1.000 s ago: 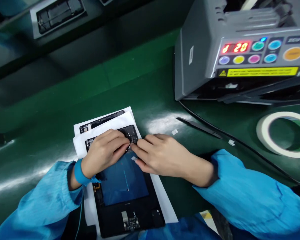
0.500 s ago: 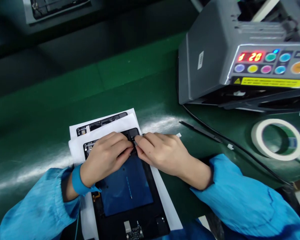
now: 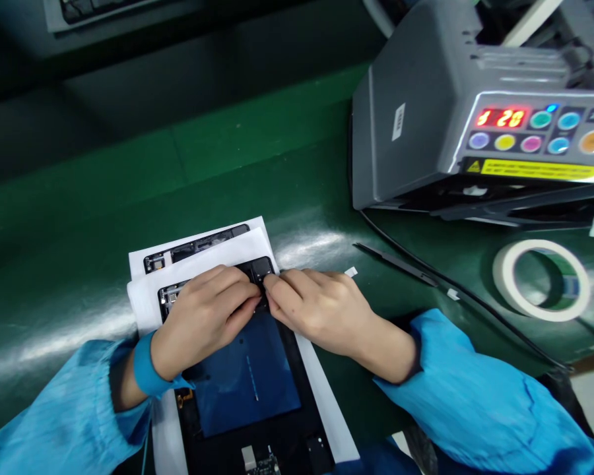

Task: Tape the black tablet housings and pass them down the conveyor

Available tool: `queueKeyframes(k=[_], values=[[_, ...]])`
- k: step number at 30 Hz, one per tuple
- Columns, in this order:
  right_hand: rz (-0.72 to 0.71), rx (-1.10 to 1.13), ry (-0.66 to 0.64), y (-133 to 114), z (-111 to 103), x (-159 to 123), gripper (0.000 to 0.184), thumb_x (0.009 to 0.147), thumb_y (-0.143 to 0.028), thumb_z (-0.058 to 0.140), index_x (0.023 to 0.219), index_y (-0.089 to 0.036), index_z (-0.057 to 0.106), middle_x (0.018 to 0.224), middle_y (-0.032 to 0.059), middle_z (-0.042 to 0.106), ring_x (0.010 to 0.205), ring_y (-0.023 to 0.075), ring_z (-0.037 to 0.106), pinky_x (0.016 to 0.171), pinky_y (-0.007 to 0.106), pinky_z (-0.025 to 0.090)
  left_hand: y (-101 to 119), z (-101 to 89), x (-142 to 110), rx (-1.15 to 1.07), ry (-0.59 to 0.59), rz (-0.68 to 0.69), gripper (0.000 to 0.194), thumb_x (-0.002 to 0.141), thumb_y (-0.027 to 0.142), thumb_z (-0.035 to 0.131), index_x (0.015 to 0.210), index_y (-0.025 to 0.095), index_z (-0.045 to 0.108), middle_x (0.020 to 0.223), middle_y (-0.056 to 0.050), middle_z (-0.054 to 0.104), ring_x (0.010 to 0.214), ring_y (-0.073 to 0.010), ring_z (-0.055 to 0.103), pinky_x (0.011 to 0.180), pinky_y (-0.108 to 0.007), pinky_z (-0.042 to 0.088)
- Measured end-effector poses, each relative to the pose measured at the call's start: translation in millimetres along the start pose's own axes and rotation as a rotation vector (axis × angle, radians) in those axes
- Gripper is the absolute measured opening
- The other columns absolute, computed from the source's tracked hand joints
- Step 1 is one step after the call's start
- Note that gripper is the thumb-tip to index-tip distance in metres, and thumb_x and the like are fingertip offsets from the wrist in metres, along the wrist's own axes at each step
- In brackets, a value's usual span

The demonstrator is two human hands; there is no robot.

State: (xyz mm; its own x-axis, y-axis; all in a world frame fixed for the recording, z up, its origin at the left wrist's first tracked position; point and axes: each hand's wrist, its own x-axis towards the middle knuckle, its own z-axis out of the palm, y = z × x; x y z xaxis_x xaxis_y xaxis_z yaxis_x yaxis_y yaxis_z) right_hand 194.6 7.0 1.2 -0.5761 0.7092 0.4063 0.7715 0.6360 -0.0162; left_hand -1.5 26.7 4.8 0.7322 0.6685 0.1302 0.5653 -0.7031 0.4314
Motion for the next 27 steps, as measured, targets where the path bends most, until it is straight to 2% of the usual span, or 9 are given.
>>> queueKeyframes(k=[12, 16, 20, 23, 27], values=[[0.036, 0.075, -0.043, -2, 0, 3, 0.012, 0.087, -0.017, 0.054, 0.082, -0.018, 0.065, 0.074, -0.0008, 0.064, 0.063, 0.0117, 0.058, 0.053, 0.028, 0.036, 1, -0.8, -1, -0.012, 0.018, -0.012, 0.021, 0.094, 0.022, 0.045, 0.084, 0.016, 0.062, 0.082, -0.004, 0.060, 0.077, -0.0185, 0.055, 0.070, -0.033, 0.048], [-0.017, 0.114, -0.050, -4, -2, 1, 0.015, 0.089, -0.015, 0.051, 0.082, -0.017, 0.064, 0.074, 0.0002, 0.062, 0.062, 0.0115, 0.055, 0.055, 0.028, 0.036, 3, -0.1, -4, 0.034, 0.016, -0.015, 0.023, 0.094, 0.024, 0.044, 0.082, 0.016, 0.062, 0.079, -0.004, 0.060, 0.075, -0.0180, 0.055, 0.069, -0.032, 0.048], [-0.075, 0.091, -0.083, -8, -4, 0, 0.020, 0.091, -0.014, 0.046, 0.079, -0.017, 0.062, 0.066, -0.0006, 0.055, 0.054, 0.0117, 0.050, 0.052, 0.029, 0.034, 3, -0.1, -7, 0.044, 0.014, -0.026, 0.022, 0.094, 0.025, 0.045, 0.084, 0.016, 0.063, 0.080, -0.003, 0.061, 0.074, -0.0177, 0.055, 0.068, -0.031, 0.048], [-0.098, 0.019, -0.126, -17, -4, -2, 0.019, 0.091, -0.013, 0.046, 0.088, -0.013, 0.064, 0.064, -0.0002, 0.054, 0.052, 0.0131, 0.050, 0.049, 0.030, 0.035, 2, -1.7, -7, 0.049, 0.007, -0.019, 0.022, 0.094, 0.024, 0.045, 0.083, 0.016, 0.063, 0.081, -0.004, 0.061, 0.075, -0.0185, 0.056, 0.068, -0.032, 0.049], [-0.002, -0.004, -0.201, -30, -11, -10, 0.029, 0.089, -0.018, 0.051, 0.113, -0.007, 0.060, 0.074, 0.0039, 0.060, 0.061, 0.0160, 0.057, 0.052, 0.031, 0.041, 4, -6.1, -5, 0.034, 0.017, -0.049, 0.015, 0.092, 0.019, 0.049, 0.084, 0.017, 0.062, 0.083, -0.004, 0.062, 0.079, -0.0187, 0.058, 0.072, -0.031, 0.050]])
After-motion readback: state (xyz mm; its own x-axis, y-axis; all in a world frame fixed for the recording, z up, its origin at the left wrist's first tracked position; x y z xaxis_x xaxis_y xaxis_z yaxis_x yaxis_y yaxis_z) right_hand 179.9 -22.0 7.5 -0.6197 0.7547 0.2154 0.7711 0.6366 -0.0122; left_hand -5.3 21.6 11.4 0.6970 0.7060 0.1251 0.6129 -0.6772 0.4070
